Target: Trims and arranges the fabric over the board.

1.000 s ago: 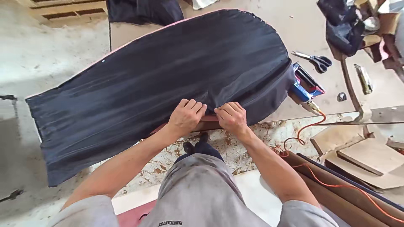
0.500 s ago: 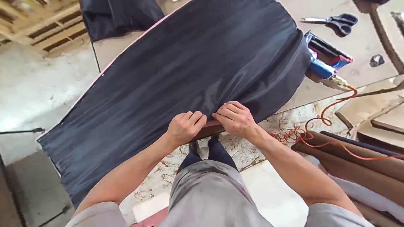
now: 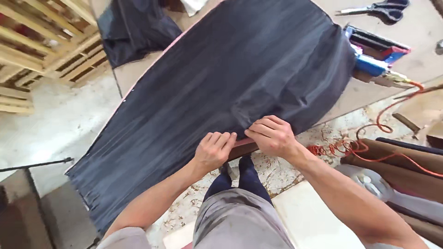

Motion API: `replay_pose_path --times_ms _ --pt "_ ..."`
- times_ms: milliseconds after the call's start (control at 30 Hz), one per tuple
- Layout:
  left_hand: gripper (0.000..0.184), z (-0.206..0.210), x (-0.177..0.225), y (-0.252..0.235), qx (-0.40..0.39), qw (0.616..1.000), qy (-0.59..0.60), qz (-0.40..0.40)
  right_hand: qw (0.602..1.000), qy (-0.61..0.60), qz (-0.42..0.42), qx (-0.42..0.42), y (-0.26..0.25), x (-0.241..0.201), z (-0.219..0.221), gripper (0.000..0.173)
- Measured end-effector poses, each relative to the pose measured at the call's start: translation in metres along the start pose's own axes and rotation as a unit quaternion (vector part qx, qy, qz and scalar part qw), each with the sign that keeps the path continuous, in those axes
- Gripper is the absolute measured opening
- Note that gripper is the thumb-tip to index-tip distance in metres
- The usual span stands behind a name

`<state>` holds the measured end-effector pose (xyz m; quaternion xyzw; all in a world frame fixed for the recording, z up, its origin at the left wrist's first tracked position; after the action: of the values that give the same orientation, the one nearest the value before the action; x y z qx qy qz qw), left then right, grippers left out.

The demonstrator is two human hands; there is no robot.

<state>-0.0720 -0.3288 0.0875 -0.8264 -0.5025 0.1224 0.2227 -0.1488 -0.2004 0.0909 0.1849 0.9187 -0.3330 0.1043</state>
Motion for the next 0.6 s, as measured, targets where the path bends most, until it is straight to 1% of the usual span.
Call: replay_pose_path --times_ms 100,200,267,300,400,467,533,600 --pt "0.019 -0.005 0.001 -0.001 0.023 1.0 -0.005 0.016 1.0 0.008 0.01 -0.01 -0.003 0.001 -0.001 0.016" --pt "0.019 -0.005 0.002 0.0 0.034 0.999 0.021 0.015 0.997 0.013 0.016 -0.077 -0.008 -0.002 0.003 0.016" --pt "0.018 -0.002 -0.001 0.0 0.044 0.998 0.042 0.005 0.995 0.005 0.011 -0.097 -0.011 -0.004 0.003 0.024" --pt "0.017 -0.001 -0.002 0.001 0.048 0.998 0.046 0.001 0.995 0.0 0.005 -0.096 -0.011 -0.005 0.003 0.027" --pt "0.017 0.0 -0.004 0.003 0.05 0.997 0.06 0.001 0.997 -0.015 -0.022 -0.066 -0.006 -0.003 0.005 0.02" --pt "0.018 0.001 -0.004 0.003 0.048 0.996 0.076 0.011 0.998 -0.026 -0.037 -0.042 -0.002 -0.002 0.005 0.02" --pt "0.019 0.003 -0.002 0.005 0.04 0.995 0.088 0.023 0.998 -0.03 -0.048 -0.031 0.002 -0.002 0.004 0.021" --pt "0.022 0.006 0.0 0.004 0.023 0.996 0.083 0.015 0.998 -0.032 -0.051 -0.024 0.006 -0.001 0.003 0.022"
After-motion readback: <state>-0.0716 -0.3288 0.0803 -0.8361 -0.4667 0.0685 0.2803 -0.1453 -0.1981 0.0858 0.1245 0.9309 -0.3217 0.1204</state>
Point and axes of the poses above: each hand's wrist, its own y-axis away from the middle knuckle, its own z-axis out of the palm, x = y × z, the point moved 9 cm from there along -y, towards the middle knuckle, and after that the axes turned 8 degrees about z, right-handed, at the moved point
